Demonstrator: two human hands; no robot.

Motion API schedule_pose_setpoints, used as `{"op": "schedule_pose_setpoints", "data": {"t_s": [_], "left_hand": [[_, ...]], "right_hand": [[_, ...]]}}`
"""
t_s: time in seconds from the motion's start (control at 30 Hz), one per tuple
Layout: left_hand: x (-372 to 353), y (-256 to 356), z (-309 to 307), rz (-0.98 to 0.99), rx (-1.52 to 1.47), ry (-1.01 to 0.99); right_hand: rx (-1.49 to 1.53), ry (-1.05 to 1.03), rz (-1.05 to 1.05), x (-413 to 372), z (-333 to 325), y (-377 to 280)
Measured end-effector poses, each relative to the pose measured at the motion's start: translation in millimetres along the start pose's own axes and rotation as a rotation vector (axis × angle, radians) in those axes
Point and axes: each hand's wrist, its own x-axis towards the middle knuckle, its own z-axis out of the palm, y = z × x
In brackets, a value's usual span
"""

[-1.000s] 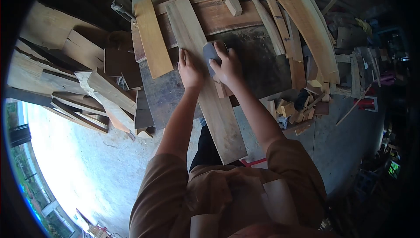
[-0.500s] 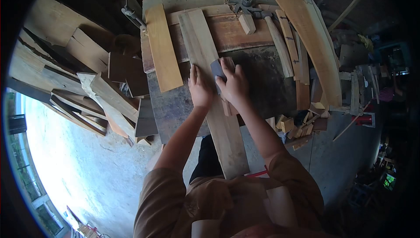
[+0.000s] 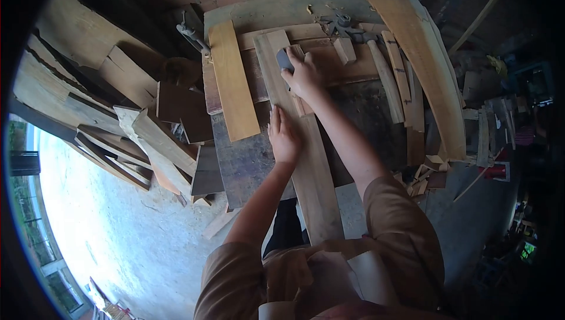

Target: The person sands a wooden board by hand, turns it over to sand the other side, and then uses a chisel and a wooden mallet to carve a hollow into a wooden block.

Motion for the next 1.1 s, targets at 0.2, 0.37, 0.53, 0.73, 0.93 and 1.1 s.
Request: {"op": "schedule_pose_setpoints", "data": {"t_s": [0.2, 0.37, 0.53, 0.73, 0.93, 1.1], "left_hand": [[1, 2, 1, -0.11, -0.011, -0.012], [2, 0, 4, -0.03, 0.059, 0.065], [-36, 13, -19, -0.189, -0.041, 0.196], [-210, 26, -76, -0.212, -0.35, 0.069], [-285, 19, -70, -0.446, -0.343, -0.593], [-256, 6, -61, -0.537, -0.546, -0.575]], "right_hand": [[-0.019, -0.107, -0.018, -225, -48, 19], [-0.003, -0.114, -0.064, -323, -60, 27], [0.037, -0.153, -0.061, -324, -61, 30], [0.039, -0.107, -0.081, -324, -60, 27], [-0.018, -0.188, -0.112, -321, -56, 8], [-0.042, -0.09, -0.127, -266, -24, -5]]}}
